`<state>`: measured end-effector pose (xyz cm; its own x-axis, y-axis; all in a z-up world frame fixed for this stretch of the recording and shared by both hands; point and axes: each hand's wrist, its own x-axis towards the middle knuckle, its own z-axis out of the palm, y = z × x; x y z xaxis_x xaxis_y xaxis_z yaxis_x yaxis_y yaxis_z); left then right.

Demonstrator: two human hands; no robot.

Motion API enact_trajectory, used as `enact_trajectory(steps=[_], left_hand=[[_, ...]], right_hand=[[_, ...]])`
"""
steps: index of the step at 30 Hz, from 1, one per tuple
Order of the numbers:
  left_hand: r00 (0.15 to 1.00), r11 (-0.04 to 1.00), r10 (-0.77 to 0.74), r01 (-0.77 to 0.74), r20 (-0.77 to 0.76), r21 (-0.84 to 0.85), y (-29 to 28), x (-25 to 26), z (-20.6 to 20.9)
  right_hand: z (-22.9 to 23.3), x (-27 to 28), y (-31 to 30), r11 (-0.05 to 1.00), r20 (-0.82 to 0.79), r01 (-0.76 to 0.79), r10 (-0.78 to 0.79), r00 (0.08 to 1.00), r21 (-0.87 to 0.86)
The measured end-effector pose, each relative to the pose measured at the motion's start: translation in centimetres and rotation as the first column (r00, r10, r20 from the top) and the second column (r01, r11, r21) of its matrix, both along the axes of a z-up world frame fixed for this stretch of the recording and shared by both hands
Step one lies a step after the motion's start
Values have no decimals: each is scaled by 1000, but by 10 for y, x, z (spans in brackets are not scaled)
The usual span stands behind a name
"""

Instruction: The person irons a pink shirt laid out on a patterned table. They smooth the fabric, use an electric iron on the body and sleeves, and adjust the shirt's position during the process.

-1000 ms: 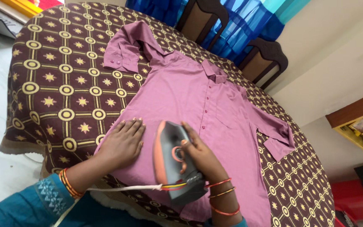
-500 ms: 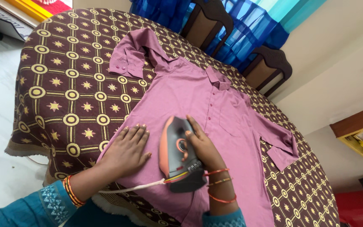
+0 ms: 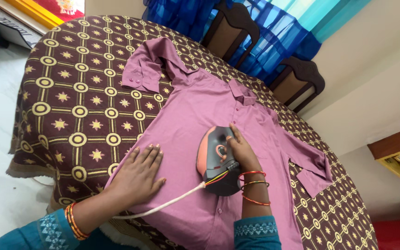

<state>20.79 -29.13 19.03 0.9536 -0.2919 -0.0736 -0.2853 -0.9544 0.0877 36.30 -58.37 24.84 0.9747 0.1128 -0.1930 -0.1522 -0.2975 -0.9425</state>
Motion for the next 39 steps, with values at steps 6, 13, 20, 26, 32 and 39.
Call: enact_trajectory(steps=[6, 13, 20, 26, 32, 39], left_hand=[[995, 999, -48, 47, 82, 17, -5, 16, -1], [933, 999, -7, 20, 361, -31, -28, 190, -14], [938, 995, 96, -79, 332, -64, -24, 350, -37], [943, 954, 188, -109, 276, -279, 13, 382, -58], [913, 960, 223, -145, 342, -238, 10, 385, -66], [919, 959, 237, -168, 316, -229, 9, 384, -59]], right_hand=[[-6, 35, -3, 997, -22, -23, 24, 999, 69], [-14, 65, 35, 980, 58, -190, 186, 981, 56], [-26, 115, 15, 982, 227, -166, 184, 956, -95], [-13, 125, -3, 1000, 24, 23, -23, 999, -6], [-20, 137, 36, 995, 56, -97, 95, 994, 22], [-50, 236, 67, 951, 349, -285, 309, 885, -121]])
